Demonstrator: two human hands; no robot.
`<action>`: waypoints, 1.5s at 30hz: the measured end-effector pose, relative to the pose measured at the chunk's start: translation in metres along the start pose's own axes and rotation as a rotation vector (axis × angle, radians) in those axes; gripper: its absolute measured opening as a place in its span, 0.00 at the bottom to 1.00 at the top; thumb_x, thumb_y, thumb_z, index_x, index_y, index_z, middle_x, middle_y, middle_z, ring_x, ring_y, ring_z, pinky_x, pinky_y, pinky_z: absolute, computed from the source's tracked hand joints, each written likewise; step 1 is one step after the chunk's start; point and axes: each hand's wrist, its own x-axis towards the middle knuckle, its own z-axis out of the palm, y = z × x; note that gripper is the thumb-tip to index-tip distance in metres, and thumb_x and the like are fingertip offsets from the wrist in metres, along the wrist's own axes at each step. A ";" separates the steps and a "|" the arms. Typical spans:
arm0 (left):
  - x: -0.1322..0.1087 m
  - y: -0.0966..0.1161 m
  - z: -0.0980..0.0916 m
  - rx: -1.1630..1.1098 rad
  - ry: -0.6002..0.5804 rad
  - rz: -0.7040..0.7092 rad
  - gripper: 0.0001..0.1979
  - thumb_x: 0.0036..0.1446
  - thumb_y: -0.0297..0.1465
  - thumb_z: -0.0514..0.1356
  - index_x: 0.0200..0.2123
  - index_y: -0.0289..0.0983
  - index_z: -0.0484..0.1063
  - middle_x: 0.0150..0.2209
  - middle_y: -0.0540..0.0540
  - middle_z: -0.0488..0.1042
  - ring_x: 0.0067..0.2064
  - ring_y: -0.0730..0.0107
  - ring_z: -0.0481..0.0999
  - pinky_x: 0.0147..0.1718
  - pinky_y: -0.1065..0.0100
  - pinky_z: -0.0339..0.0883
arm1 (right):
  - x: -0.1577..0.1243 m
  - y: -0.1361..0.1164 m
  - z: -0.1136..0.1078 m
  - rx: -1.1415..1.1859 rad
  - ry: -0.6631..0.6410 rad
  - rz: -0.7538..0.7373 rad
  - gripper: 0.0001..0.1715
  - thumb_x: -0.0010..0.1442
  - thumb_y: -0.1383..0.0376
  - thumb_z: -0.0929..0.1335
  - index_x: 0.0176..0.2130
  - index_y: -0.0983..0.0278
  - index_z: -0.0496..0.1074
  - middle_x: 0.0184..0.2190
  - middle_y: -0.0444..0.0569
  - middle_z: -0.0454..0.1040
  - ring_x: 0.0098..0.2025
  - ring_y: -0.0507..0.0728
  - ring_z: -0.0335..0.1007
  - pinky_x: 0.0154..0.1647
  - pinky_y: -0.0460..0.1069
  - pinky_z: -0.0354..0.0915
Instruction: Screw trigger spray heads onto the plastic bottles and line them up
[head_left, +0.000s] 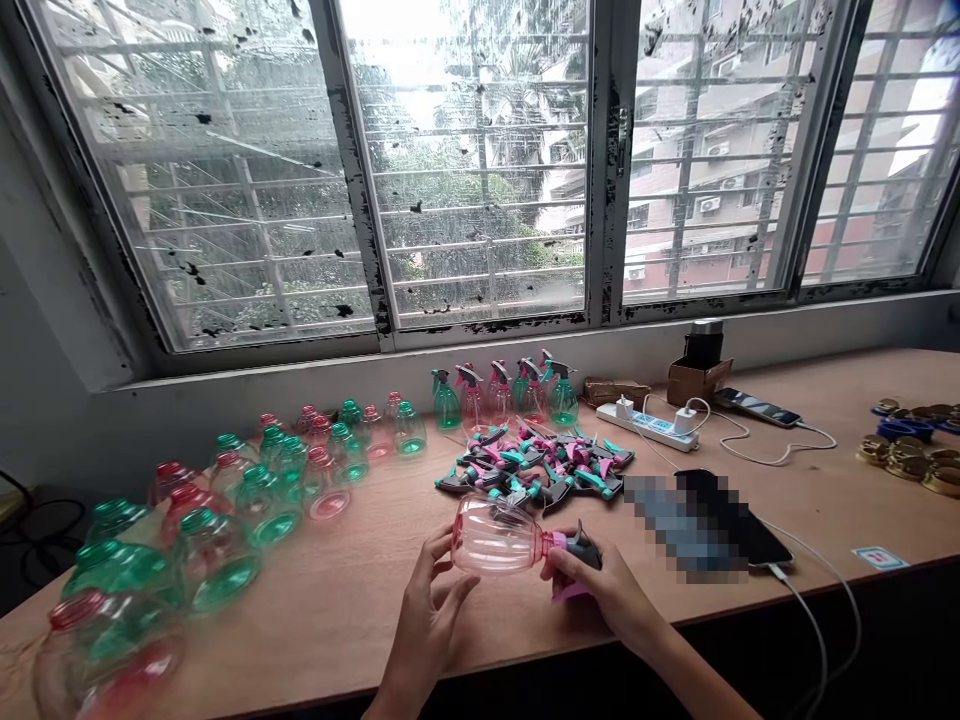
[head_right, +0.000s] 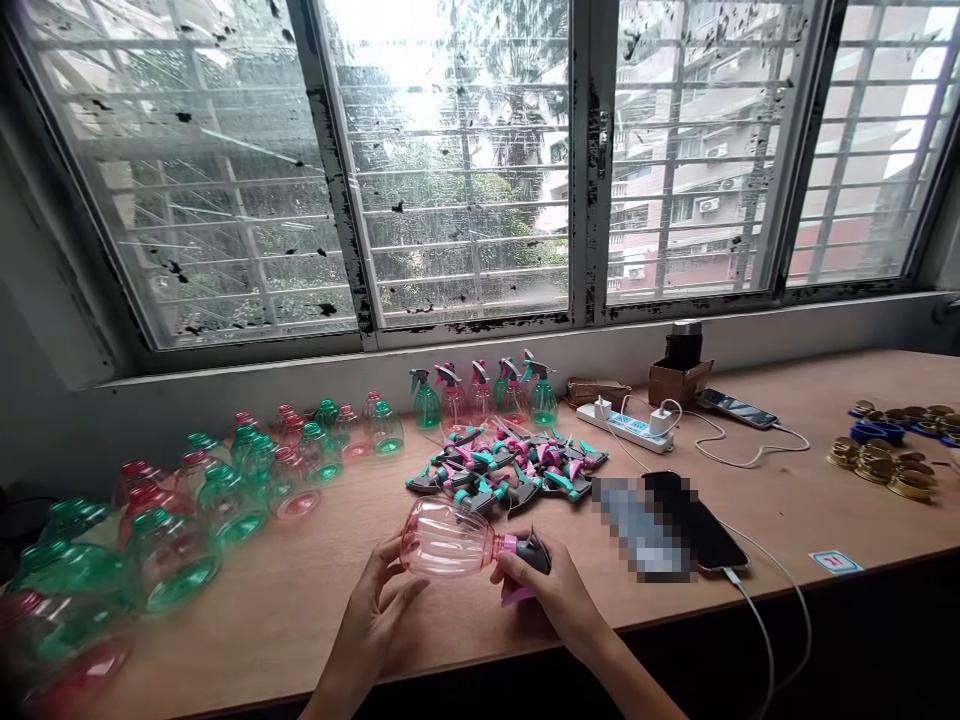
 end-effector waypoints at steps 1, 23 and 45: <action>0.000 0.000 0.000 -0.008 -0.001 -0.004 0.19 0.60 0.39 0.66 0.53 0.44 0.71 0.60 0.40 0.68 0.57 0.50 0.73 0.53 0.55 0.71 | 0.000 0.000 0.000 -0.001 0.000 -0.001 0.20 0.58 0.52 0.75 0.36 0.66 0.73 0.28 0.50 0.81 0.25 0.55 0.75 0.27 0.47 0.69; 0.000 0.010 -0.001 -0.127 -0.050 -0.049 0.22 0.57 0.39 0.68 0.54 0.46 0.72 0.61 0.41 0.70 0.62 0.49 0.71 0.52 0.59 0.75 | 0.000 0.000 -0.002 0.022 -0.007 0.015 0.19 0.59 0.53 0.75 0.35 0.66 0.73 0.28 0.50 0.80 0.25 0.54 0.74 0.28 0.47 0.70; -0.005 0.024 0.001 -0.148 -0.079 -0.057 0.21 0.58 0.41 0.67 0.54 0.45 0.73 0.60 0.41 0.74 0.63 0.48 0.70 0.56 0.56 0.73 | -0.002 -0.003 0.000 0.016 -0.015 0.020 0.21 0.58 0.50 0.75 0.36 0.66 0.73 0.27 0.49 0.80 0.25 0.55 0.74 0.28 0.48 0.69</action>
